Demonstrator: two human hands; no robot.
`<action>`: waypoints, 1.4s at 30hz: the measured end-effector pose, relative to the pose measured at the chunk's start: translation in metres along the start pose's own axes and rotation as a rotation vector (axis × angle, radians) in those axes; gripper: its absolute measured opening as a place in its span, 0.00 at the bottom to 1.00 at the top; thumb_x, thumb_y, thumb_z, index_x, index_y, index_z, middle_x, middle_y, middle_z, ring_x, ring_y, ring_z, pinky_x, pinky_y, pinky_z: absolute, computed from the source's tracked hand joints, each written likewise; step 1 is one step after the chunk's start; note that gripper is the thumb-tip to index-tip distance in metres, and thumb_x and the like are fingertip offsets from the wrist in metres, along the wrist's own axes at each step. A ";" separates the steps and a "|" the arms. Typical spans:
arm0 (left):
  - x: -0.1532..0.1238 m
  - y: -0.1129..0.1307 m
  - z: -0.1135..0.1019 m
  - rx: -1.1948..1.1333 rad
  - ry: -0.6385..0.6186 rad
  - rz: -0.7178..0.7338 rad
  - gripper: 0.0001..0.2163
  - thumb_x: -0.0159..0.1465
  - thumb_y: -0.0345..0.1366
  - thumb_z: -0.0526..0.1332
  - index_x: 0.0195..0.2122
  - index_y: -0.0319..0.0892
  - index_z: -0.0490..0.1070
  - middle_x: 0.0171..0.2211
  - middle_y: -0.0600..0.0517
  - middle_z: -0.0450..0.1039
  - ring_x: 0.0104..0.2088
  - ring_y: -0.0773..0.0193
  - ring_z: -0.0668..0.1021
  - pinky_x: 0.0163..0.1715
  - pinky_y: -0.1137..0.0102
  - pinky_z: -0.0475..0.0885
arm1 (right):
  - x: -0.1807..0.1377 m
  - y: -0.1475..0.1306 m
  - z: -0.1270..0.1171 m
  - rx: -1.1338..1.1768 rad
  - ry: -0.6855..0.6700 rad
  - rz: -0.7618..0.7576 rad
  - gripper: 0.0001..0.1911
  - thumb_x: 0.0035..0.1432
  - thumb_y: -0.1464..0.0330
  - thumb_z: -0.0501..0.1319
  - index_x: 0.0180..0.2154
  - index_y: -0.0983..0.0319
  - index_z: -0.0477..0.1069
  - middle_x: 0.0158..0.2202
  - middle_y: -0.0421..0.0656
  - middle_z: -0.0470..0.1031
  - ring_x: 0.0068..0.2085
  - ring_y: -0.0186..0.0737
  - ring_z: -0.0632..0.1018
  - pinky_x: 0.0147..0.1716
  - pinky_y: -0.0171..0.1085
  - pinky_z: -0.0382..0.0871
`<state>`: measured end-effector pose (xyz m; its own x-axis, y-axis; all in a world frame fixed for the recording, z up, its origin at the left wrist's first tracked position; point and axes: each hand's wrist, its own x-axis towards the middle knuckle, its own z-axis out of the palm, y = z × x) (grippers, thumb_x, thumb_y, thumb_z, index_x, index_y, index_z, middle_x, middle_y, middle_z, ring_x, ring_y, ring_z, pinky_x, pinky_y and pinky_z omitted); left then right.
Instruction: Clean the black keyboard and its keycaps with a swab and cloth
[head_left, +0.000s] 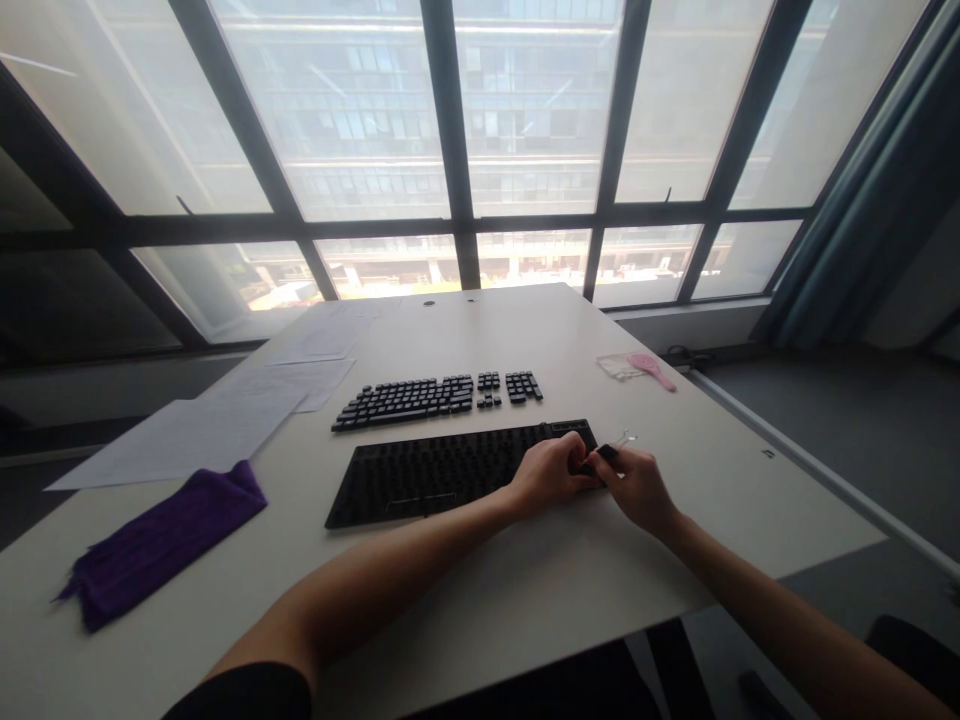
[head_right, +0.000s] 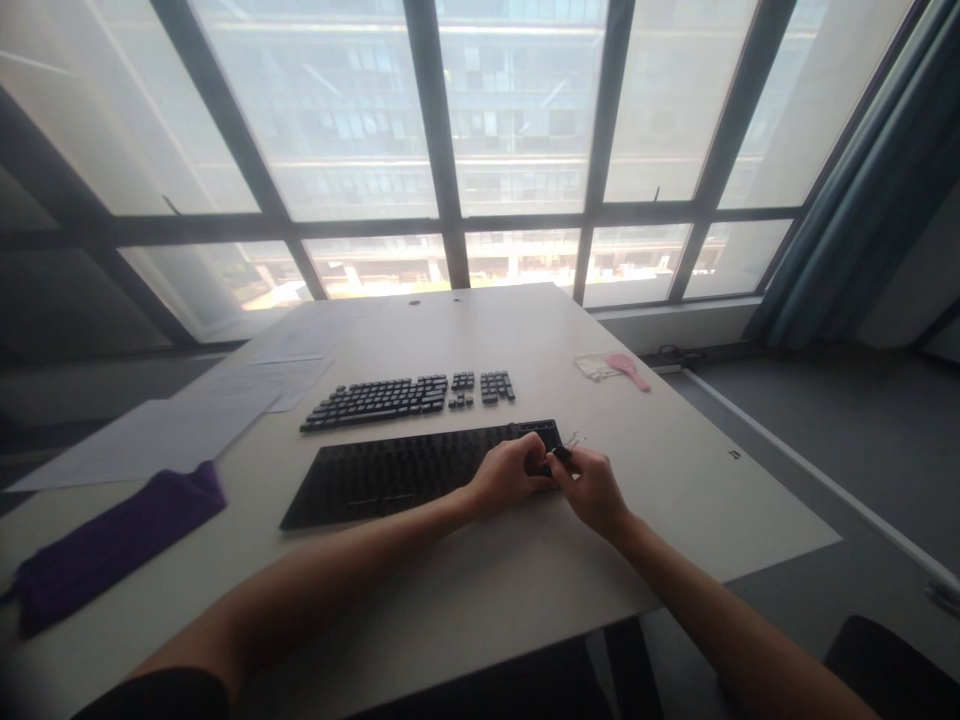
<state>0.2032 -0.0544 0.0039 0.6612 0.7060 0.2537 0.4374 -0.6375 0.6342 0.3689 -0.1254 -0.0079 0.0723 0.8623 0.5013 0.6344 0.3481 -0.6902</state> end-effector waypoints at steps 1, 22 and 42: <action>0.000 0.000 0.000 0.007 -0.002 0.005 0.15 0.51 0.42 0.71 0.34 0.44 0.69 0.29 0.58 0.74 0.28 0.67 0.72 0.26 0.73 0.59 | 0.000 0.000 0.000 -0.005 -0.009 -0.010 0.15 0.63 0.61 0.57 0.29 0.62 0.74 0.24 0.42 0.76 0.25 0.39 0.74 0.27 0.36 0.65; 0.003 -0.008 0.004 -0.201 0.144 0.100 0.11 0.57 0.40 0.70 0.38 0.41 0.76 0.35 0.51 0.78 0.34 0.63 0.76 0.37 0.70 0.70 | 0.003 0.004 0.006 0.260 0.114 0.195 0.16 0.61 0.55 0.60 0.33 0.62 0.73 0.27 0.46 0.79 0.27 0.43 0.78 0.24 0.37 0.72; 0.009 -0.020 0.007 -0.197 0.208 0.055 0.17 0.46 0.38 0.76 0.29 0.40 0.70 0.29 0.55 0.72 0.32 0.64 0.72 0.33 0.71 0.67 | 0.005 0.002 0.007 0.379 0.038 0.179 0.16 0.60 0.55 0.62 0.36 0.62 0.75 0.34 0.48 0.82 0.34 0.48 0.82 0.33 0.41 0.78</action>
<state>0.2045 -0.0377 -0.0120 0.5324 0.7333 0.4229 0.2641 -0.6186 0.7400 0.3651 -0.1183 -0.0102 0.1888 0.9097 0.3698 0.2817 0.3106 -0.9078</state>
